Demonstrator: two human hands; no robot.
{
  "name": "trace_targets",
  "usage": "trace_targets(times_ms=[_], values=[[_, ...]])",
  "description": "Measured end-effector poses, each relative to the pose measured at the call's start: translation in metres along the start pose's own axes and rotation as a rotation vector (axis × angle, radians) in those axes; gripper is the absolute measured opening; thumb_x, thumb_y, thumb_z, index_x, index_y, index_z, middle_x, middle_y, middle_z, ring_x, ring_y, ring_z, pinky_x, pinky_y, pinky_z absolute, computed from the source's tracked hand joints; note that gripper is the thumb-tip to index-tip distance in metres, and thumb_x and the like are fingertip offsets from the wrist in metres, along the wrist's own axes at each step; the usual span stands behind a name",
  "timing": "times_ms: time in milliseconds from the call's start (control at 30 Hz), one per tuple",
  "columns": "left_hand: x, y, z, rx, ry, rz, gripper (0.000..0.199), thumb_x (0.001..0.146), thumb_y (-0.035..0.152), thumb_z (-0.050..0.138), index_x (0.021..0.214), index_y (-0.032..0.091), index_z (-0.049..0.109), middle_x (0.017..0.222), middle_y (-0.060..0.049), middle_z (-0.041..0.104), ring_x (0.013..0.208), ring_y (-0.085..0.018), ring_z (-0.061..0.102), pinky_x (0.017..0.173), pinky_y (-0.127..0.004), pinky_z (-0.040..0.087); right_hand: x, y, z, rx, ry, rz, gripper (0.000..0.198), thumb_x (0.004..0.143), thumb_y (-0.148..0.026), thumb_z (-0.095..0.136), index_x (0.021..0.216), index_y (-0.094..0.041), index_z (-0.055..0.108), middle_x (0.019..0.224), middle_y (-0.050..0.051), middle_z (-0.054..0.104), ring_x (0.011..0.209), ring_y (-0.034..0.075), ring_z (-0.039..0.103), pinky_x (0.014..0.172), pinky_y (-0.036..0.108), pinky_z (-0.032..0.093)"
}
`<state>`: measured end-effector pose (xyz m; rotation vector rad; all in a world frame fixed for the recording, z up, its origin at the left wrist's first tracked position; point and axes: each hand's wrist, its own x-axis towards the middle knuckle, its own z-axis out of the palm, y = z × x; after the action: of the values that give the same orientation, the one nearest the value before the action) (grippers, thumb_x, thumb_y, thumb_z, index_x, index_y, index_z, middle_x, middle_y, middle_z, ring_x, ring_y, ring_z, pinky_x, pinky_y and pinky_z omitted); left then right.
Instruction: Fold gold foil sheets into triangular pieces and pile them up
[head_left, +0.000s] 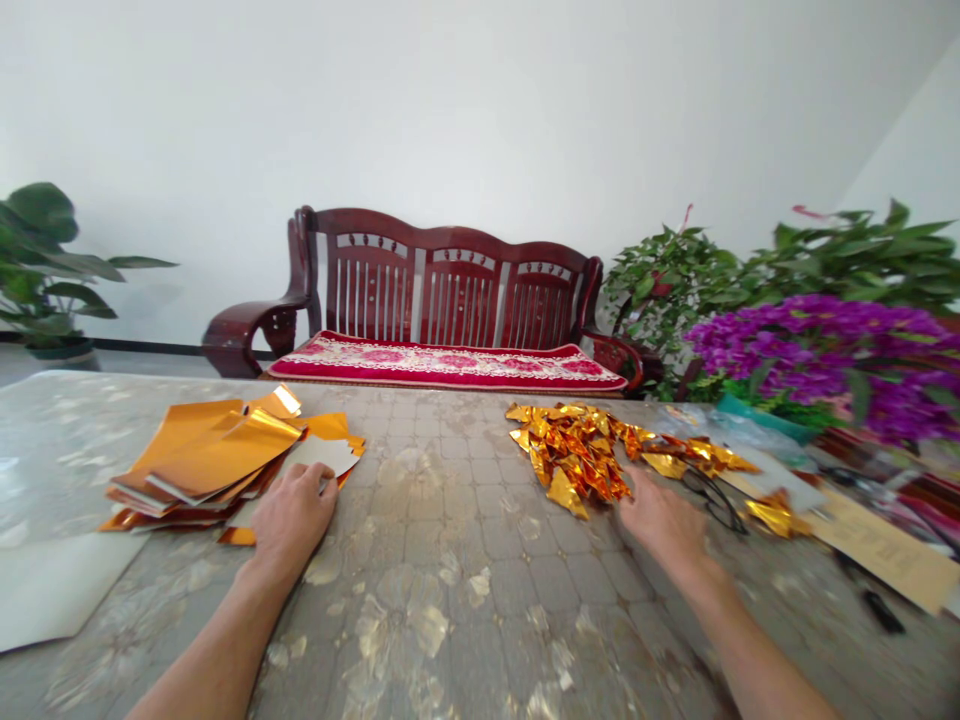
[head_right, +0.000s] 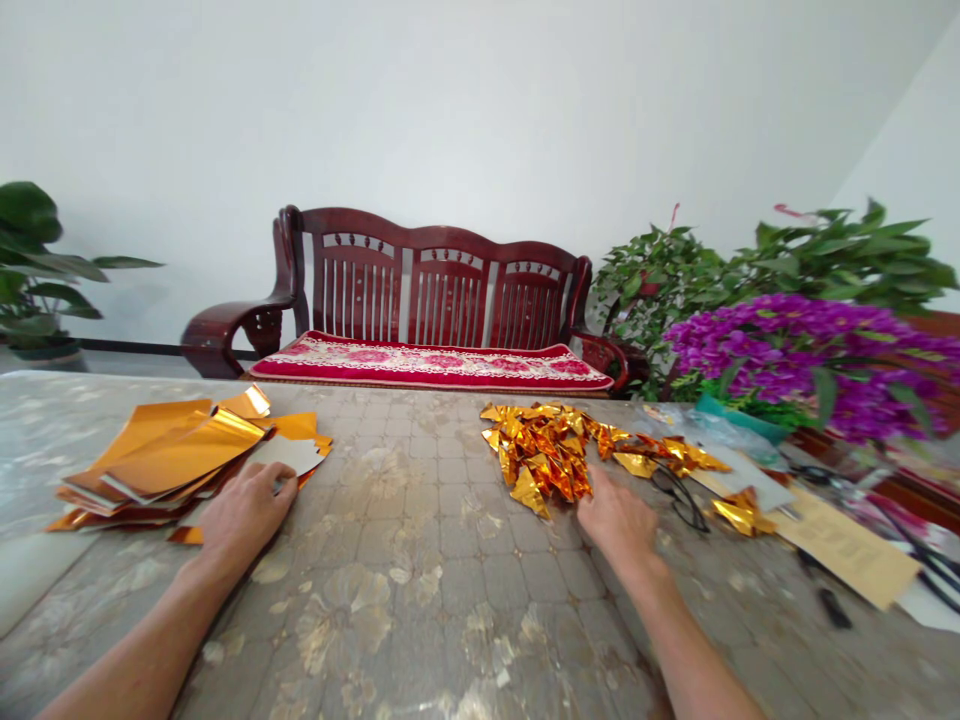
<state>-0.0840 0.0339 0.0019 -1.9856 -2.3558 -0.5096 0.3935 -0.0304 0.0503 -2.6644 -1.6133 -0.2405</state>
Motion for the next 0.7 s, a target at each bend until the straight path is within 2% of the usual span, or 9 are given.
trace_targets(times_ms=[267,367,467,600,700], values=[[0.0,0.001,-0.001,0.007,-0.001,-0.008,0.034,0.093,0.04,0.038,0.103,0.026,0.068,0.113,-0.008,0.064,0.104,-0.028,0.061,0.065,-0.03,0.04,0.005,-0.002,0.001,0.062,-0.028,0.02,0.052,0.088,-0.04,0.046,0.138,-0.027,0.052,0.108,0.01,0.073,0.094,0.029,0.07,0.072,0.034,0.051],[0.0,0.002,-0.001,0.014,0.001,-0.004,0.035,0.093,0.04,0.037,0.103,0.027,0.068,0.113,-0.008,0.064,0.103,-0.028,0.061,0.066,-0.03,0.041,0.011,0.007,0.006,0.142,-0.026,0.018,0.05,0.088,-0.045,0.048,0.134,-0.029,0.056,0.103,0.006,0.075,0.091,0.026,0.07,0.071,0.032,0.049],[0.0,0.002,-0.002,0.015,0.002,0.004,0.036,0.094,0.041,0.036,0.103,0.027,0.068,0.112,-0.008,0.064,0.103,-0.028,0.061,0.066,-0.031,0.041,0.023,0.023,0.013,0.227,0.007,0.027,0.049,0.091,-0.048,0.042,0.133,-0.027,0.057,0.107,0.005,0.074,0.095,0.027,0.069,0.073,0.033,0.049],[0.0,0.001,-0.001,0.012,-0.005,-0.004,0.036,0.093,0.042,0.037,0.102,0.028,0.068,0.112,-0.007,0.064,0.102,-0.028,0.062,0.065,-0.031,0.04,0.052,0.052,0.024,0.199,0.04,0.148,0.048,0.093,-0.042,0.04,0.134,-0.023,0.057,0.117,0.01,0.07,0.1,0.029,0.067,0.075,0.035,0.049],[0.001,-0.001,0.002,0.01,0.002,-0.003,0.036,0.093,0.042,0.037,0.102,0.027,0.068,0.114,-0.007,0.064,0.103,-0.027,0.062,0.065,-0.031,0.04,0.075,0.069,0.032,0.064,0.106,0.063,0.046,0.09,-0.025,0.043,0.134,-0.02,0.058,0.126,0.014,0.063,0.111,0.028,0.061,0.085,0.035,0.048]])
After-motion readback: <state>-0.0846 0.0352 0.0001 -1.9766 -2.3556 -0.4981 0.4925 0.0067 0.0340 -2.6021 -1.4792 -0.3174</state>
